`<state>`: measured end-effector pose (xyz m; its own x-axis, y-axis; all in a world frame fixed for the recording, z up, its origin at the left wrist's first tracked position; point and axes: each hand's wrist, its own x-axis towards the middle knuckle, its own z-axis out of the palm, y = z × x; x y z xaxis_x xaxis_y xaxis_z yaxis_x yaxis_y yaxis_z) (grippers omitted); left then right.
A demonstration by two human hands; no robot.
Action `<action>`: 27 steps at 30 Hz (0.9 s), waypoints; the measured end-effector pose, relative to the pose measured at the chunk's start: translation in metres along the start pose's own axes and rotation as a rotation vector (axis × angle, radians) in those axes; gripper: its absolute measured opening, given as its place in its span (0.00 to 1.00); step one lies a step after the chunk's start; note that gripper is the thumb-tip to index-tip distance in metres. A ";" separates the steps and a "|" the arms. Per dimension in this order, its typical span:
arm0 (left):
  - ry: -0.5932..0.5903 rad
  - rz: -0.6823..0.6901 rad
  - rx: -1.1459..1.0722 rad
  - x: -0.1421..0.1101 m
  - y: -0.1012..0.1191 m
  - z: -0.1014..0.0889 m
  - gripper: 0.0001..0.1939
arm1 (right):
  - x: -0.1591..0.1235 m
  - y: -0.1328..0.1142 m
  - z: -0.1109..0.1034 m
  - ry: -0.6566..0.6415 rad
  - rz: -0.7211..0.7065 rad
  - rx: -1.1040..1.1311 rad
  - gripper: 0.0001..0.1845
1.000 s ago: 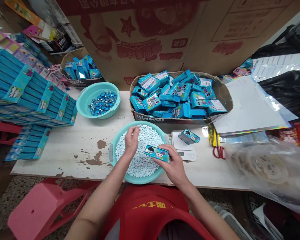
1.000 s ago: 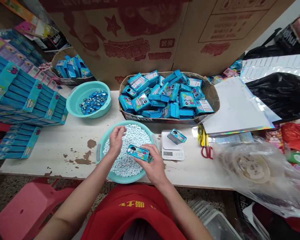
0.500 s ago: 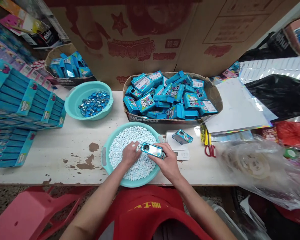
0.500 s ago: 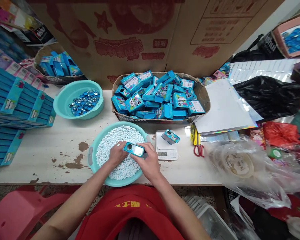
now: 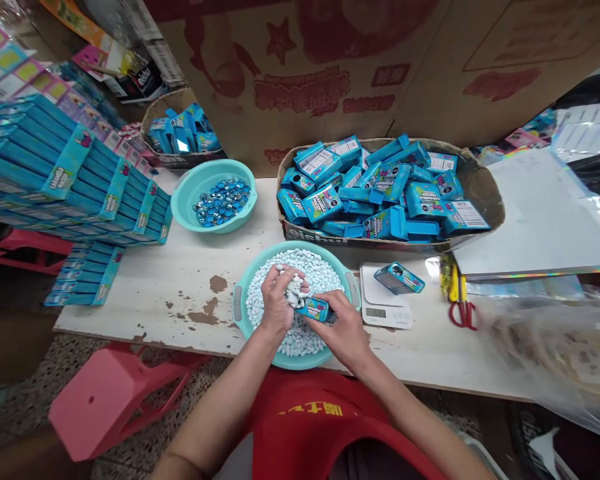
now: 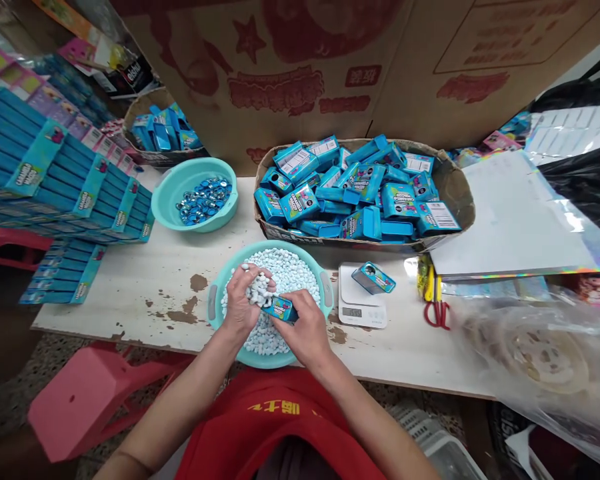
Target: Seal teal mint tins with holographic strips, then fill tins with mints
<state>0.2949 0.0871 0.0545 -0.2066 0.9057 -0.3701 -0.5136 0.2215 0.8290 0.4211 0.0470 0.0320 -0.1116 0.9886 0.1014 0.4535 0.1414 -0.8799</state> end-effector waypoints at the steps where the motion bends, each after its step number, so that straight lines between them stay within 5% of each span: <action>1: 0.014 0.025 -0.011 0.000 0.001 0.001 0.12 | 0.000 -0.002 0.001 0.010 -0.004 -0.012 0.12; 6: -0.014 0.094 0.014 0.004 -0.004 0.001 0.09 | 0.001 0.000 0.001 0.034 -0.011 -0.097 0.13; 13: 0.008 0.173 0.124 0.003 -0.007 0.008 0.19 | 0.002 -0.003 -0.004 0.045 -0.004 -0.084 0.13; 27: 0.047 0.227 0.168 0.003 -0.007 0.015 0.12 | 0.008 0.005 -0.006 0.038 0.028 0.016 0.16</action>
<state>0.3107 0.0940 0.0541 -0.3405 0.9222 -0.1831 -0.3052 0.0758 0.9493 0.4282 0.0556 0.0313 -0.0649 0.9935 0.0940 0.4420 0.1131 -0.8899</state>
